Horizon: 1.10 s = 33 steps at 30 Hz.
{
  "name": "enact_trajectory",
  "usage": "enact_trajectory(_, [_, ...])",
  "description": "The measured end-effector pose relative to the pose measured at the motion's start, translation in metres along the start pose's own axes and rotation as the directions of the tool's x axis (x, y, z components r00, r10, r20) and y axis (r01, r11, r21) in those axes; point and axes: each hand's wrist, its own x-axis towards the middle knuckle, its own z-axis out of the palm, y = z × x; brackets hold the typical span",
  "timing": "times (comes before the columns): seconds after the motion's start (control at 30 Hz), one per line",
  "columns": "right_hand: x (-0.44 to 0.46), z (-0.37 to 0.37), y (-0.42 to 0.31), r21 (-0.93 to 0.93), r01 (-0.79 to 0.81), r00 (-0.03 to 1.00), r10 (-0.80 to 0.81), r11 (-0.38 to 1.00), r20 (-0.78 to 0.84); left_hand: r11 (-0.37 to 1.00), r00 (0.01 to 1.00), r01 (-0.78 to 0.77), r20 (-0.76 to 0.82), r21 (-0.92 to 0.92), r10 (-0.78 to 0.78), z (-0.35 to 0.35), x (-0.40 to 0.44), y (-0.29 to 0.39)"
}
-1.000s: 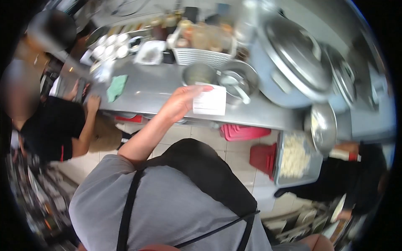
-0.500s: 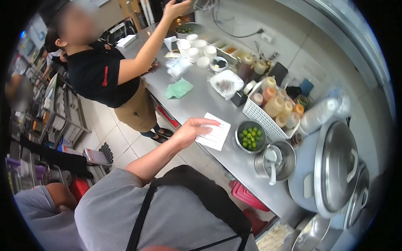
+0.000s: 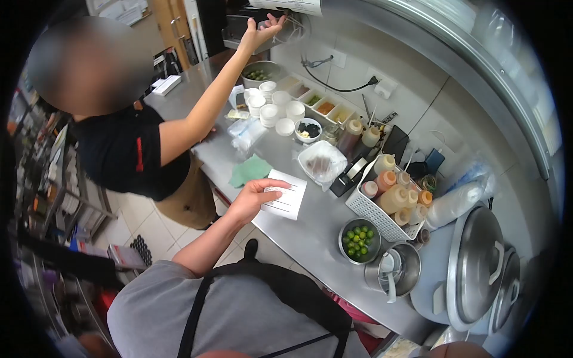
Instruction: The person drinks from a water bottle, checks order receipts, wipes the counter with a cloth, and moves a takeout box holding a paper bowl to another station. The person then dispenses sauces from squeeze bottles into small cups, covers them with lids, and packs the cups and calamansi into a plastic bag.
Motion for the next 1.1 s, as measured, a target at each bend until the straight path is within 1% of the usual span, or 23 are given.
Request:
enact_trajectory(0.07, [0.005,0.020,-0.040,0.079,0.077,0.996,-0.080,0.994,0.034,0.999,0.996,0.034,0.082,0.019,-0.035,-0.020,0.021,0.012])
enact_trajectory(0.13, [0.008,0.046,-0.081,0.209,0.168,0.980,-0.186,0.963,0.071,0.998,0.991,0.047,0.123,0.041,-0.051,-0.034,0.044,0.024])
enact_trajectory(0.2, [0.005,0.075,-0.120,0.389,0.215,0.949,-0.285,0.896,0.133,0.999,0.985,-0.004,0.174,0.044,-0.004,-0.049,0.069,0.032])
enact_trajectory(0.27, [0.001,0.102,-0.157,0.548,0.212,0.908,-0.370,0.810,0.196,0.997,0.980,-0.010,0.199,0.072,-0.005,-0.053,0.089,0.049])
enact_trajectory(0.33, [-0.020,0.130,-0.191,0.670,0.133,0.861,-0.420,0.730,0.286,0.997,0.978,-0.067,0.201,0.025,0.061,-0.053,0.109,0.058])
enact_trajectory(0.37, [-0.035,0.141,-0.208,0.717,0.099,0.833,-0.452,0.690,0.320,0.998,0.973,-0.067,0.223,-0.004,0.066,-0.053,0.117,0.063])
enact_trajectory(0.4, [-0.055,0.151,-0.229,0.710,-0.016,0.842,-0.373,0.704,0.389,0.998,0.969,-0.064,0.237,-0.013,0.065,-0.050,0.124,0.070])
enact_trajectory(0.43, [-0.076,0.163,-0.235,0.640,-0.047,0.809,-0.347,0.767,0.474,0.996,0.969,-0.071,0.233,-0.060,0.083,-0.047,0.128,0.076])
enact_trajectory(0.47, [-0.095,0.185,-0.251,0.649,0.049,0.846,-0.377,0.759,0.377,0.991,0.969,-0.078,0.225,-0.107,0.101,-0.043,0.131,0.081])
enact_trajectory(0.5, [-0.111,0.185,-0.257,0.589,-0.136,0.729,-0.322,0.797,0.604,0.987,0.962,-0.098,0.243,-0.129,0.127,-0.041,0.133,0.085])
enact_trajectory(0.57, [-0.146,0.182,-0.282,0.476,-0.340,0.534,-0.250,0.812,0.808,0.981,0.956,-0.100,0.258,-0.166,0.141,-0.033,0.132,0.092])
enact_trajectory(0.6, [-0.160,0.181,-0.303,0.470,-0.378,0.511,-0.244,0.797,0.824,0.975,0.951,-0.102,0.267,-0.196,0.153,-0.030,0.130,0.096])
enact_trajectory(0.67, [-0.184,0.175,-0.326,0.435,-0.408,0.480,-0.217,0.802,0.850,0.977,0.943,-0.108,0.292,-0.186,0.160,-0.024,0.127,0.102])
enact_trajectory(0.8, [-0.214,0.164,-0.336,0.450,-0.340,0.503,-0.245,0.826,0.829,0.968,0.922,-0.167,0.319,-0.186,0.220,-0.017,0.136,0.106])
enact_trajectory(0.87, [-0.219,0.162,-0.339,0.404,-0.346,0.527,-0.181,0.847,0.831,0.960,0.916,-0.191,0.316,-0.203,0.248,-0.018,0.142,0.109])
enact_trajectory(0.9, [-0.220,0.162,-0.343,0.383,-0.342,0.557,-0.143,0.858,0.818,0.958,0.919,-0.203,0.297,-0.202,0.258,-0.019,0.146,0.111])
enact_trajectory(0.93, [-0.222,0.164,-0.349,0.389,-0.340,0.563,-0.146,0.856,0.814,0.957,0.923,-0.213,0.280,-0.198,0.264,-0.019,0.150,0.113])
enact_trajectory(1.0, [-0.225,0.163,-0.357,0.321,-0.382,0.610,-0.024,0.867,0.792,0.952,0.919,-0.227,0.278,-0.206,0.279,-0.019,0.157,0.114])
enact_trajectory(1.03, [-0.227,0.163,-0.360,0.316,-0.380,0.609,-0.022,0.869,0.793,0.953,0.923,-0.216,0.272,-0.214,0.271,-0.017,0.156,0.118])
enact_trajectory(1.07, [-0.229,0.165,-0.361,0.292,-0.405,0.618,0.023,0.867,0.786,0.953,0.926,-0.207,0.269,-0.223,0.264,-0.015,0.157,0.121])
enact_trajectory(1.1, [-0.230,0.166,-0.362,0.269,-0.428,0.628,0.069,0.863,0.775,0.948,0.921,-0.229,0.264,-0.223,0.285,-0.013,0.158,0.122])
